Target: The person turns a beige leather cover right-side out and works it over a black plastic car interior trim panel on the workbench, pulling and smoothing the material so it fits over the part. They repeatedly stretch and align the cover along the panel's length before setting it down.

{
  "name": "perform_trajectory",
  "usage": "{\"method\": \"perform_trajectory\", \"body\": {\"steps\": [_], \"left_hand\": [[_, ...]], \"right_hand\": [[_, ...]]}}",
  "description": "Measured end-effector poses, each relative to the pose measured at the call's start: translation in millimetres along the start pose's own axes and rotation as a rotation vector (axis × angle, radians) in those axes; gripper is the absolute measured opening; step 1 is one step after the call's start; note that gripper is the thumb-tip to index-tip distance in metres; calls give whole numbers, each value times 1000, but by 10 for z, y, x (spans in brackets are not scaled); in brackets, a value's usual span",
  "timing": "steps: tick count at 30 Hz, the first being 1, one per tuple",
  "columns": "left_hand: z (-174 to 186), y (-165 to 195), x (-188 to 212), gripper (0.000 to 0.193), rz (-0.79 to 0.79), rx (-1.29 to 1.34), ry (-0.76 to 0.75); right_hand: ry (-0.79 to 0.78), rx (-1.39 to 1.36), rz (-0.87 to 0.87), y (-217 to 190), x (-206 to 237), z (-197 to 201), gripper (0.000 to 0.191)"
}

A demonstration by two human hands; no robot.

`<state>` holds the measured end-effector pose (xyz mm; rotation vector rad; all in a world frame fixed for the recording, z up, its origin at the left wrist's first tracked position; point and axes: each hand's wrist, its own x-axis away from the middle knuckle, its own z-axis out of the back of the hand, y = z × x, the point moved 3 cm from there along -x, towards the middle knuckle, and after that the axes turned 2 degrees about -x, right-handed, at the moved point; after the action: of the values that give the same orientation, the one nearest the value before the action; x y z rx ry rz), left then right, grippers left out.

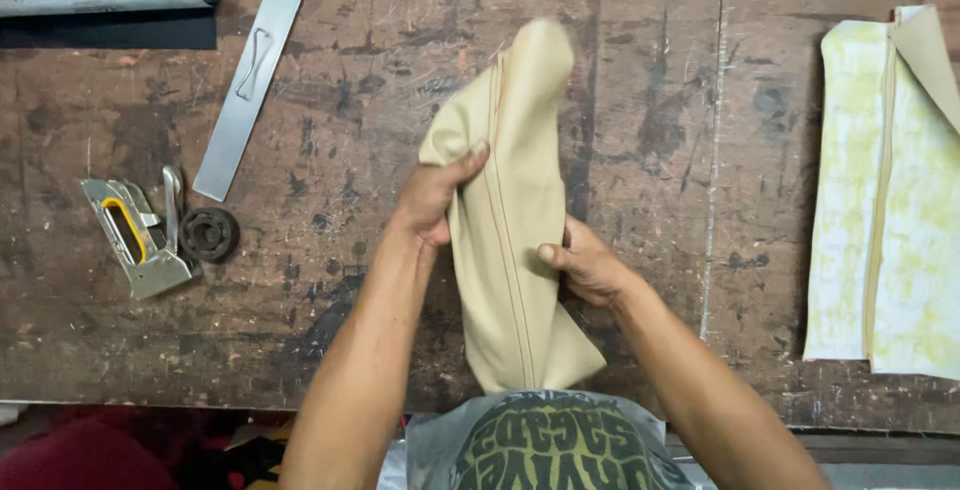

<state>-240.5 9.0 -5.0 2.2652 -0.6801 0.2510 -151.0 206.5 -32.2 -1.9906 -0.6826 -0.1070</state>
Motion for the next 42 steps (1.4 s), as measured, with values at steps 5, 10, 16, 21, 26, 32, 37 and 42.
{"method": "perform_trajectory", "body": {"steps": [5, 10, 16, 21, 26, 32, 37, 42], "left_hand": [[-63, 265, -375, 53, 64, 17, 74], [-38, 137, -451, 55, 115, -34, 115], [-259, -128, 529, 61, 206, 1, 250], [-840, -165, 1303, 47, 96, -363, 467], [-1415, 288, 1631, 34, -209, -794, 556], [-1660, 397, 1794, 41, -232, -643, 555], [-1598, 323, 1709, 39, -318, -559, 398], [-1242, 262, 1038, 35, -4, -769, 636]], "right_hand": [[120, -146, -92, -187, -43, -158, 57], [331, -42, -93, -361, 84, -207, 45], [345, -77, -47, -275, 422, -301, 39], [408, 80, -13, -659, 633, -426, 36], [469, 441, 195, -1370, 1065, -731, 33], [390, 368, 419, -1618, 1376, -889, 29], [443, 374, 441, -1509, 1287, -871, 26], [652, 347, 102, -1354, 508, -626, 31]]}}
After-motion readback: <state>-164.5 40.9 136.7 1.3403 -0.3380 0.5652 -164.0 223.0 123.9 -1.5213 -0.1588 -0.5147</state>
